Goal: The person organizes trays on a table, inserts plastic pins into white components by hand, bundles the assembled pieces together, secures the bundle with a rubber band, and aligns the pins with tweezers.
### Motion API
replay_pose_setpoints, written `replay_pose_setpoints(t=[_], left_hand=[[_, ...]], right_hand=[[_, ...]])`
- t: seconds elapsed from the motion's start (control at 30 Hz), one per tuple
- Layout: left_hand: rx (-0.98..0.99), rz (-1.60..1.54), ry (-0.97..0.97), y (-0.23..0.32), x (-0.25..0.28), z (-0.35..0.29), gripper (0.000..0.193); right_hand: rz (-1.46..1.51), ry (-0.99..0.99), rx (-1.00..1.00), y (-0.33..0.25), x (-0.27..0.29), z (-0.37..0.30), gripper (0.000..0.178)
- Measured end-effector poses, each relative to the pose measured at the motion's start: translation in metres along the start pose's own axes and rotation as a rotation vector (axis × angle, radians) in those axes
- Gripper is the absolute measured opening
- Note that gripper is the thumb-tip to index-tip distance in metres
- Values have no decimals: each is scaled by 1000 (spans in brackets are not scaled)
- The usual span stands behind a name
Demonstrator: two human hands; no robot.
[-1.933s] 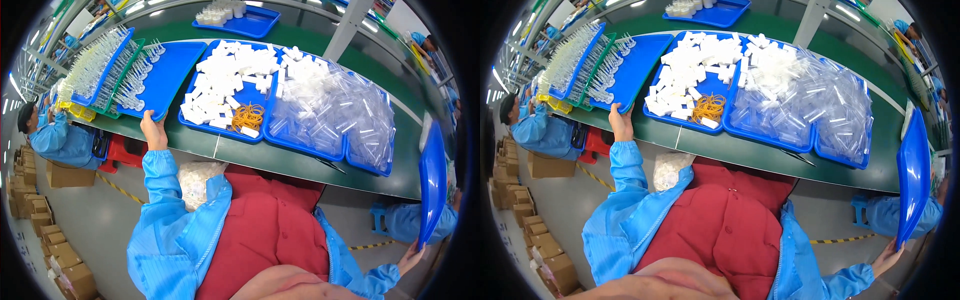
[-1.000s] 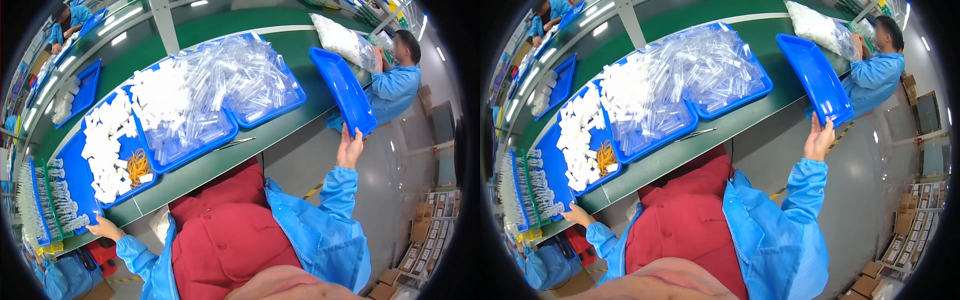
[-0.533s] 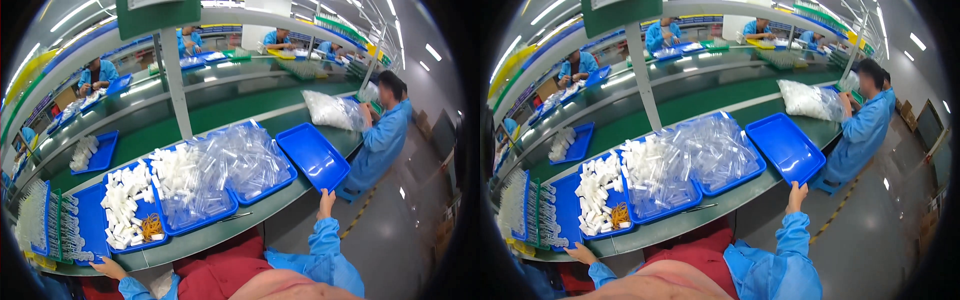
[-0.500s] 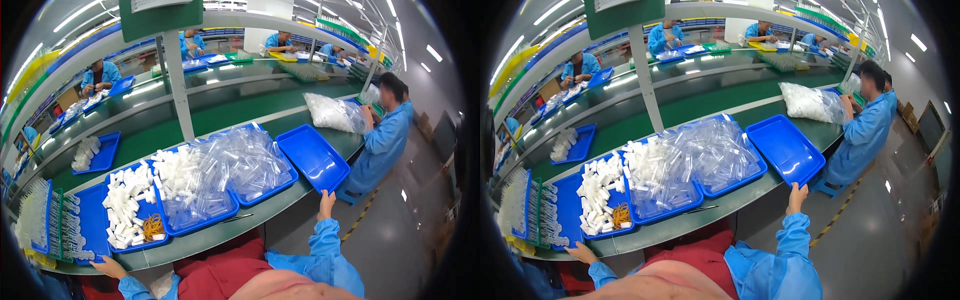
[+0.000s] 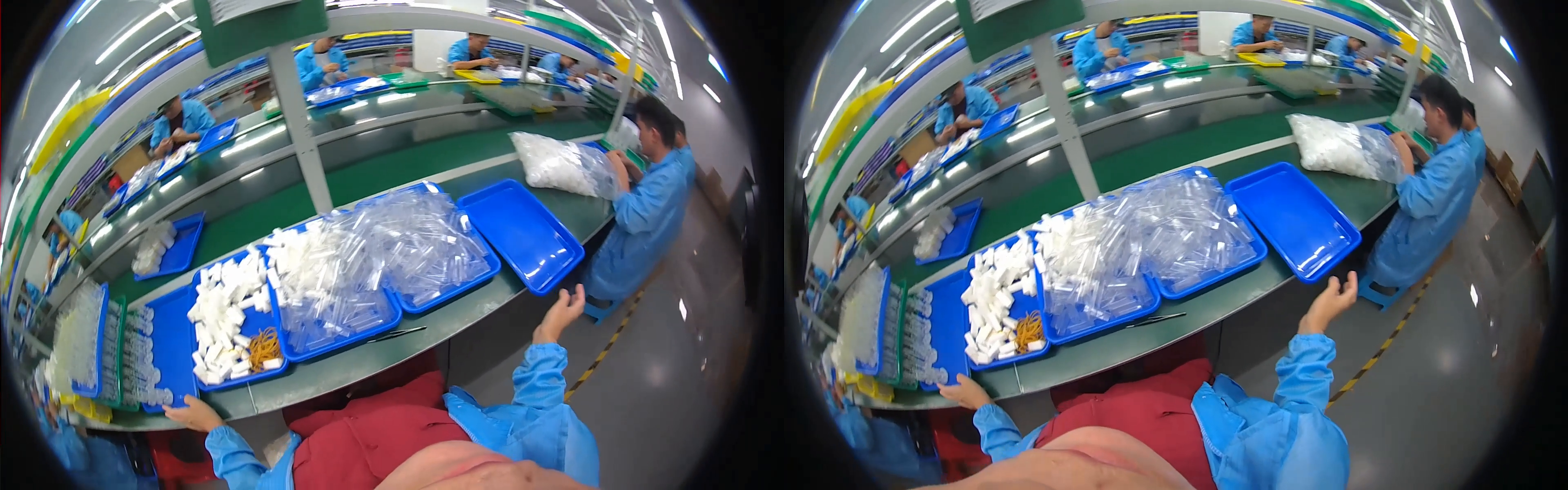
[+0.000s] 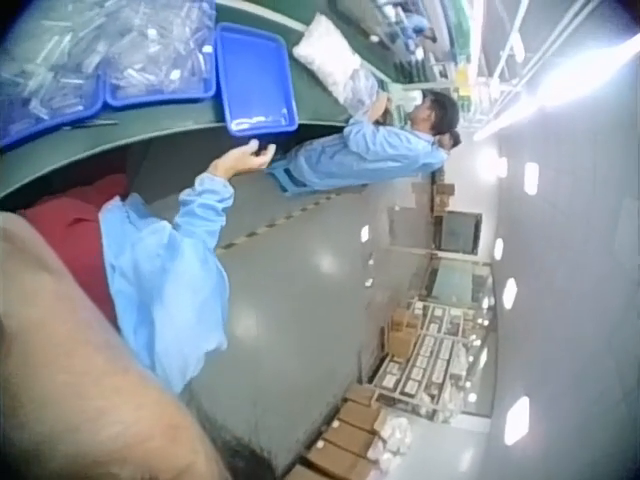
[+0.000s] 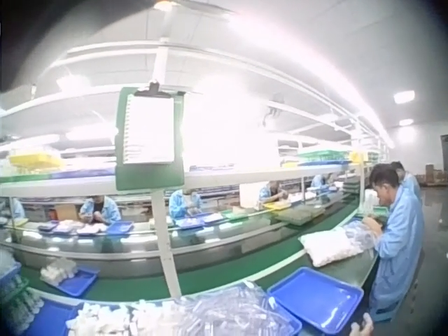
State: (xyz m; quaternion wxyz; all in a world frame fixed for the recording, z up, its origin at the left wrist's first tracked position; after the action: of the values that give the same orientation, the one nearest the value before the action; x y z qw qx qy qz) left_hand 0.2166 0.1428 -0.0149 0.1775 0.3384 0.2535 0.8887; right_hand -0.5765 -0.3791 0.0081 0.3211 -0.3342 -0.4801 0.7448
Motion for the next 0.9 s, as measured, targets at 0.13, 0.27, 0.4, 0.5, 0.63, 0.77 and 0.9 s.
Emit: replay_pose_setpoints(t=[0.13,0.27,0.4,0.5,0.63,0.77,0.9], left_hand=[[-36,-32,56,-14,26,4,63],[70,-225,78,29,48,-1,58],[-45,-81,136,35,28,-12,62],[63,-130,68,32,43,-13,61],[124,-172,26,25,48,-14,61],[113,-171,-8,32,36,-13,60],[108,-182,-17,33,34,-11,59]], right_hand=[[69,-156,137,-54,-35,-4,43],[180,-275,209,-85,-49,-17,41],[54,-286,520,-117,-60,-41,36],[-40,-326,735,-141,-74,-66,33],[-53,-409,787,-160,-92,-85,29],[-65,-442,747,-169,-97,-98,31],[-146,-463,587,-136,-105,-94,32]])
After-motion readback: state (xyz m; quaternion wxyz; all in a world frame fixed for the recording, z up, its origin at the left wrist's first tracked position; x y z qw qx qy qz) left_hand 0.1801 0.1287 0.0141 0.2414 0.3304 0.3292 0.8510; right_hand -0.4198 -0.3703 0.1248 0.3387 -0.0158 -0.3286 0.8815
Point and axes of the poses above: each hand's wrist, its own z-axis towards the middle knuckle, its own x-axis out of the back of the hand, y = z × x, the point moved 10 cm from there along z, towards the middle knuckle, and after that the axes turned 4 degrees about z, right-handed, at the moved point
